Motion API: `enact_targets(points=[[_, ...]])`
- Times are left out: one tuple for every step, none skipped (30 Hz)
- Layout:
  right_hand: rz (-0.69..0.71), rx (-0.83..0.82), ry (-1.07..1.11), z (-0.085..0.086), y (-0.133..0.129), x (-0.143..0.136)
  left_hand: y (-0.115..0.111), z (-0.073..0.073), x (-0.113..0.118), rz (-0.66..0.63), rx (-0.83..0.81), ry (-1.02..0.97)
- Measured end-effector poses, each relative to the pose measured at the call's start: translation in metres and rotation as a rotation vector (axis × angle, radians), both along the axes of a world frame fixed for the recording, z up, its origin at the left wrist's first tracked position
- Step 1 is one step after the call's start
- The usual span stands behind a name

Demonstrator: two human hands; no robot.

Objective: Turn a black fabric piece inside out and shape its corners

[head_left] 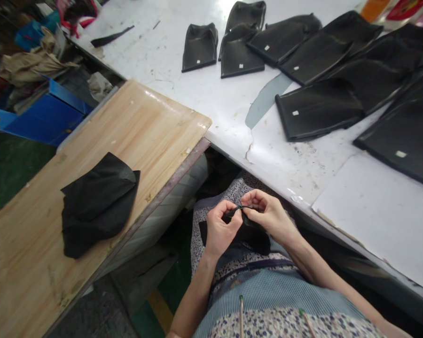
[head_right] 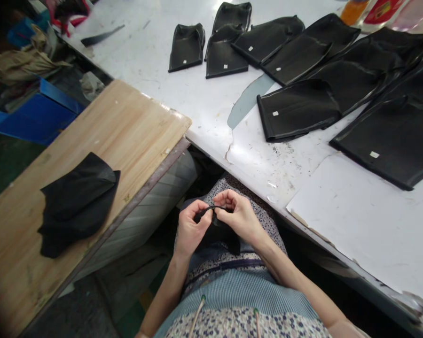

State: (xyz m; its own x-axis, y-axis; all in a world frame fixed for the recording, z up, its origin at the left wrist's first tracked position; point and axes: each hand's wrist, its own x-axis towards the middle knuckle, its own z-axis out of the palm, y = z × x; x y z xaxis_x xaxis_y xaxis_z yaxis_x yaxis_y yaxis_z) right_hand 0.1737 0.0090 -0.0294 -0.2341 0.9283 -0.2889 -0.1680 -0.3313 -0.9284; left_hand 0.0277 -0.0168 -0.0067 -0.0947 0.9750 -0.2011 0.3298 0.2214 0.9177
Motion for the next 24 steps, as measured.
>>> enact_targets(points=[[-0.006, -0.027, 0.021, -0.001, 0.000, 0.000, 0.000, -0.001, 0.000, 0.000, 0.004, 0.002], [-0.010, -0.048, 0.036, -0.001, 0.000, -0.001, 0.000, -0.002, 0.000, -0.001, 0.005, 0.004], [-0.013, -0.056, 0.042, -0.002, 0.000, -0.001, 0.000, -0.003, -0.001, -0.002, 0.003, 0.004], [-0.015, -0.055, 0.040, -0.002, 0.000, -0.001, 0.000, -0.004, -0.001, -0.001, -0.002, 0.004], [-0.012, -0.046, 0.034, -0.003, 0.000, -0.001, 0.000, -0.005, -0.002, -0.001, -0.010, 0.001], [-0.008, -0.030, 0.024, -0.003, 0.000, -0.001, 0.000, -0.006, -0.002, -0.001, -0.020, -0.003], [-0.003, -0.009, 0.010, -0.003, 0.000, 0.000, 0.000, -0.006, -0.003, -0.003, -0.029, -0.007], [0.003, 0.018, -0.009, -0.002, 0.000, 0.000, 0.000, -0.006, -0.004, -0.010, -0.038, -0.012], [0.008, 0.049, -0.033, -0.002, -0.001, 0.000, 0.001, -0.006, -0.004, -0.021, -0.046, -0.016], [0.012, 0.080, -0.063, -0.001, -0.001, 0.001, 0.001, -0.005, -0.005, -0.036, -0.052, -0.019], [0.014, 0.111, -0.094, 0.000, -0.002, 0.000, 0.001, -0.005, -0.005, -0.053, -0.057, -0.020], [0.016, 0.137, -0.122, 0.001, -0.002, 0.000, 0.001, -0.004, -0.006, -0.069, -0.061, -0.021], [0.018, 0.155, -0.143, 0.001, -0.002, 0.000, 0.002, -0.003, -0.005, -0.081, -0.062, -0.022], [0.019, 0.162, -0.153, 0.001, -0.003, -0.001, 0.002, -0.003, -0.005, -0.087, -0.061, -0.021], [0.017, 0.160, -0.152, 0.001, -0.003, -0.001, 0.002, -0.003, -0.004, -0.086, -0.056, -0.022], [0.013, 0.146, -0.141, 0.000, -0.002, -0.001, 0.001, -0.003, -0.004, -0.080, -0.050, -0.024], [0.011, 0.123, -0.125, 0.000, -0.002, -0.001, 0.001, -0.004, -0.004, -0.072, -0.044, -0.028], [0.017, 0.093, -0.104, -0.002, -0.001, 0.001, 0.001, -0.005, -0.004, -0.062, -0.043, -0.034], [0.037, 0.065, -0.075, -0.003, -0.001, 0.003, 0.001, -0.006, -0.004, -0.052, -0.046, -0.042], [0.077, 0.042, -0.039, -0.004, -0.001, 0.007, 0.000, -0.008, -0.005, -0.044, -0.051, -0.051], [0.128, 0.034, -0.002, -0.004, -0.001, 0.011, 0.000, -0.009, -0.006, -0.035, -0.056, -0.062], [0.180, 0.049, 0.026, -0.004, -0.001, 0.015, 0.000, -0.011, -0.007, -0.026, -0.060, -0.074], [0.223, 0.091, 0.033, -0.004, -0.003, 0.019, 0.000, -0.012, -0.008, -0.019, -0.060, -0.086], [0.252, 0.160, 0.011, -0.003, -0.005, 0.022, 0.000, -0.013, -0.009, -0.015, -0.058, -0.097]])
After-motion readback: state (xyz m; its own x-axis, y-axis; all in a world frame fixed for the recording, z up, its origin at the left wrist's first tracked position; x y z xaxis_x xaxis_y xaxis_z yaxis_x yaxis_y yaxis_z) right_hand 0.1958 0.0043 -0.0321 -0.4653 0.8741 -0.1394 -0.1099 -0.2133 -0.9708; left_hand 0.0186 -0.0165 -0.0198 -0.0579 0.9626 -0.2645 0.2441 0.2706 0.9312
